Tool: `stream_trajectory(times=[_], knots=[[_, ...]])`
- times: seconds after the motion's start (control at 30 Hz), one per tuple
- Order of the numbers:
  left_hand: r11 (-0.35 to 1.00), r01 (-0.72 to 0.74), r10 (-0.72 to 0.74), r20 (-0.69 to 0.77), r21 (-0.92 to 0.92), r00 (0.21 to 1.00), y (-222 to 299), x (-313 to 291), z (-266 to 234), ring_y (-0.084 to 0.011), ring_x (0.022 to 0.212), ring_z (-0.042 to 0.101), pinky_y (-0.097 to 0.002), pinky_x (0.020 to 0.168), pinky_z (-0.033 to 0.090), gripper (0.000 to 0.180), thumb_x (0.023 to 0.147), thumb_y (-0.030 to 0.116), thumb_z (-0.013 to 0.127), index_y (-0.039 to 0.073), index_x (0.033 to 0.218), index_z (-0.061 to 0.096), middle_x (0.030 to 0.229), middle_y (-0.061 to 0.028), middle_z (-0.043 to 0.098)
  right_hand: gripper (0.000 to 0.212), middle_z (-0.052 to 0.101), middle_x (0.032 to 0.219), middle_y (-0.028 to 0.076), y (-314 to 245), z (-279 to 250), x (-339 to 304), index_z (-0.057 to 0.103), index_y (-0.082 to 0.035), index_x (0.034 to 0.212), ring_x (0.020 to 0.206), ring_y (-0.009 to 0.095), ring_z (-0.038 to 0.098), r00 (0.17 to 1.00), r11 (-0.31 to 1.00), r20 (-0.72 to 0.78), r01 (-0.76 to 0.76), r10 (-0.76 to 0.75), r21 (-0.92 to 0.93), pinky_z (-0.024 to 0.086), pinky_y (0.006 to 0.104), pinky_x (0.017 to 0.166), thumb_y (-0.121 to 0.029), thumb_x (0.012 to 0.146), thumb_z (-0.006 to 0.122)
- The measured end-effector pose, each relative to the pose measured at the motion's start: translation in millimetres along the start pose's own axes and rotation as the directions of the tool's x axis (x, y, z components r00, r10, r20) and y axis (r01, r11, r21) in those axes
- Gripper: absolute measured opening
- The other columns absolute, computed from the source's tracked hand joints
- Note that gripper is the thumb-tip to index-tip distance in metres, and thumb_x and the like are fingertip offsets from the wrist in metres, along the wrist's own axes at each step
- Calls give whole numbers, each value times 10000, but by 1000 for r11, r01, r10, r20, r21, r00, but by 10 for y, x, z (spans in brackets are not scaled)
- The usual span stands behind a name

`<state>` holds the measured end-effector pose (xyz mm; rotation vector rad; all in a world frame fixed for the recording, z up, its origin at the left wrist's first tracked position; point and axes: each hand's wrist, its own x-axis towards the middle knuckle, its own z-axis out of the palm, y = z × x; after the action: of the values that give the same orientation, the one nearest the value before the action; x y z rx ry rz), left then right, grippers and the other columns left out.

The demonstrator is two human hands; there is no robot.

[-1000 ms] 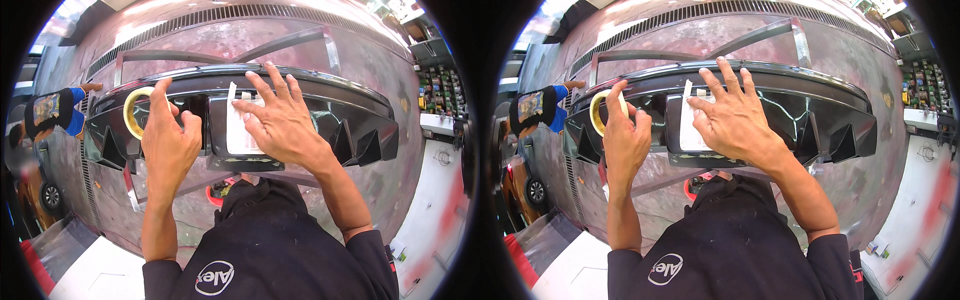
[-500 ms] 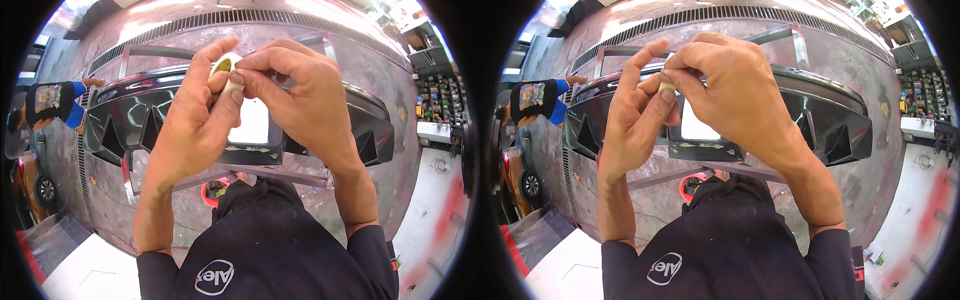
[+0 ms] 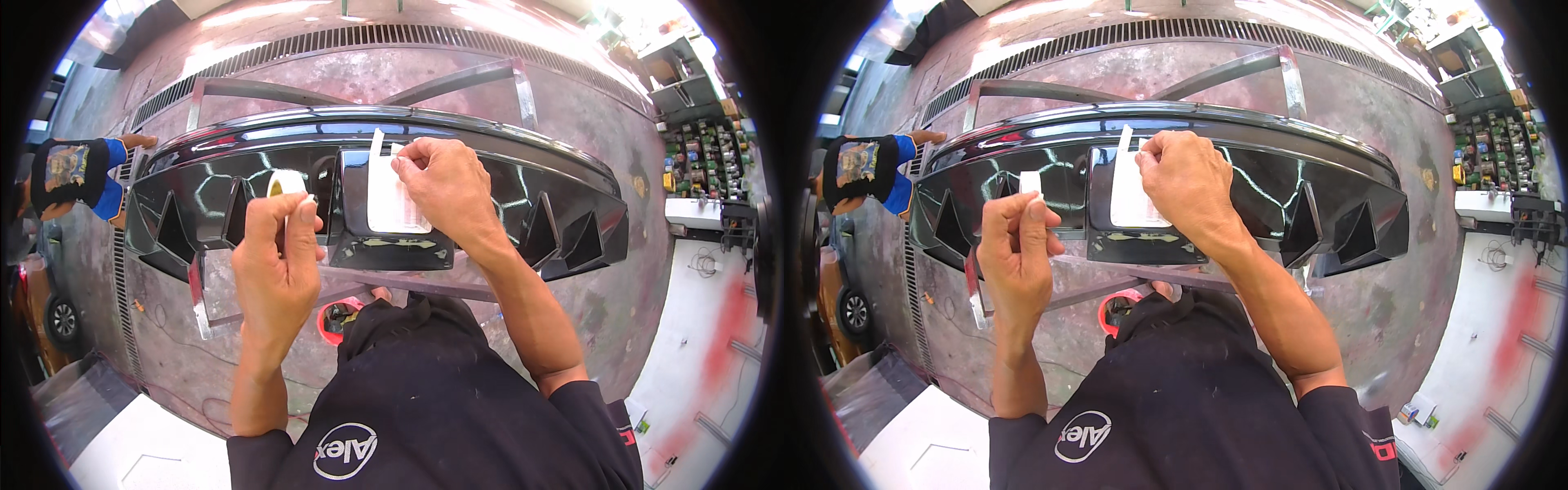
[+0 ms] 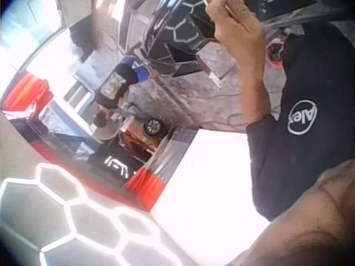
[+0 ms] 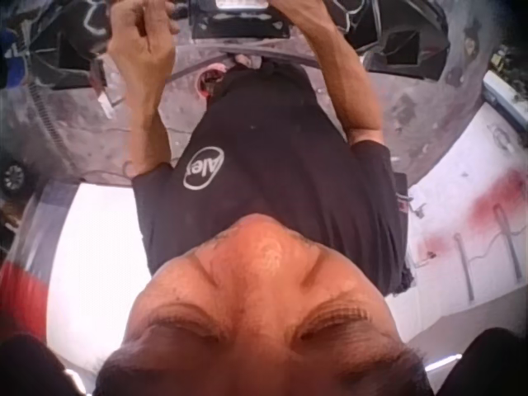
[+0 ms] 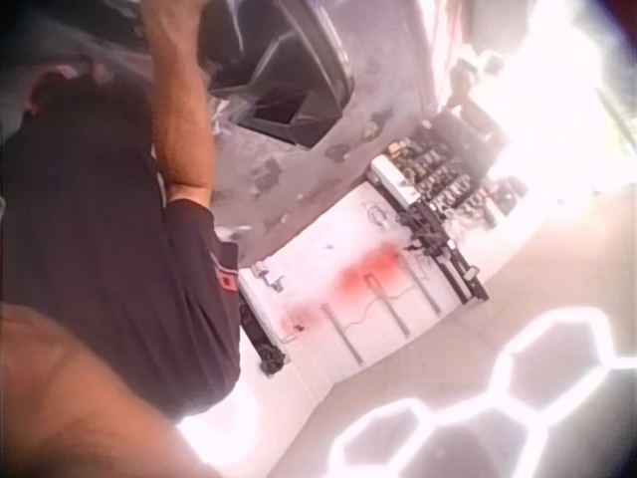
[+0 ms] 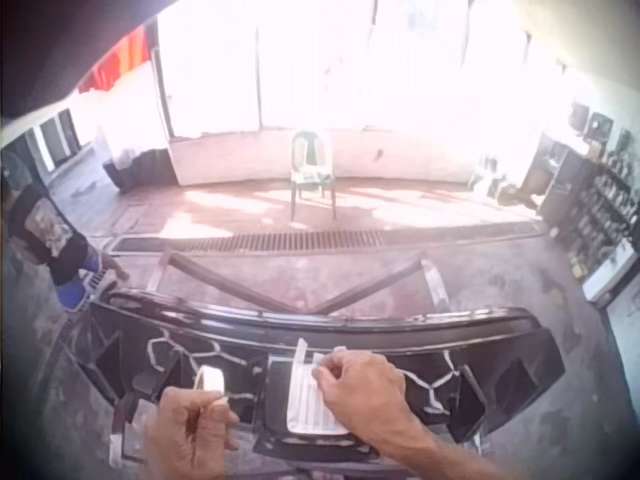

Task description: The person applies masking tape to a black car bumper, covering specific areas and edges. They then retrieve a newspaper and tape it over a section of the bumper to protect it during a subsequent process.

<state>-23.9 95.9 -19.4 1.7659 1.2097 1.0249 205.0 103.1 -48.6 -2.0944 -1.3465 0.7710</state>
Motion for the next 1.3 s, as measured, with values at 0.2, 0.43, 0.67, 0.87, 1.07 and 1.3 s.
stream_trajectory(times=[0.2, 0.43, 0.67, 0.87, 1.07, 1.3], knots=[[996, 55, -59, -57, -69, 997, -186, -206, -32, -56, 636, 604, -206, 573, 453, 131, 1146, 138, 595, 21, 1200, 619, 910, -52, 712, 223, 810, 915, 143, -44, 52, 23, 839, -91, 993, 911, 367, 783, 998, 993, -49, -48, 43, -107, 583, 485, 838, -283, 963, 730], [989, 97, -108, -102, -110, 989, -286, -375, -171, -62, 634, 592, -208, 592, 462, 132, 1147, 129, 587, 27, 1231, 601, 948, -71, 714, 427, 677, 1180, 189, -39, 9, -30, 738, -133, 1265, 1123, 395, 704, 990, 945, -138, -7, -40, -326, 550, 491, 946, -336, 902, 836], [990, 108, -123, -169, -95, 978, -388, -549, -375, -61, 631, 590, -203, 595, 467, 131, 1153, 131, 573, 35, 1236, 603, 953, -75, 716, 649, 582, 1339, 162, 88, -100, 92, 607, -124, 1421, 1249, 364, 626, 986, 946, -164, -56, 3, -320, 484, 502, 1066, -342, 874, 880], [981, 126, -156, -219, -147, 963, -406, -690, -420, -55, 609, 579, -194, 582, 455, 145, 1161, 142, 553, 43, 1254, 602, 937, -73, 719, 631, 582, 1355, 168, 7, -23, 43, 643, -97, 1368, 1332, 360, 548, 982, 928, -154, 46, -110, -370, 426, 507, 1111, -374, 862, 898], [968, 136, -183, -221, -213, 958, -410, -856, -413, -44, 575, 542, -191, 551, 425, 164, 1167, 144, 525, 45, 1275, 598, 909, -69, 717, 636, 588, 1384, 145, -54, 82, 51, 670, -129, 1361, 1324, 376, 529, 971, 897, -120, 139, -207, -420, 407, 514, 1111, -374, 830, 921], [948, 176, -237, -223, -264, 945, -547, -1228, -422, -35, 599, 528, -215, 556, 426, 167, 1149, 111, 557, 41, 1286, 622, 837, -42, 694, 287, 760, 1180, 169, -121, -34, -153, 778, -39, 1178, 1137, 282, 671, 858, 910, -302, 398, -415, -118, 503, 387, 1018, -268, 1005, 791]])
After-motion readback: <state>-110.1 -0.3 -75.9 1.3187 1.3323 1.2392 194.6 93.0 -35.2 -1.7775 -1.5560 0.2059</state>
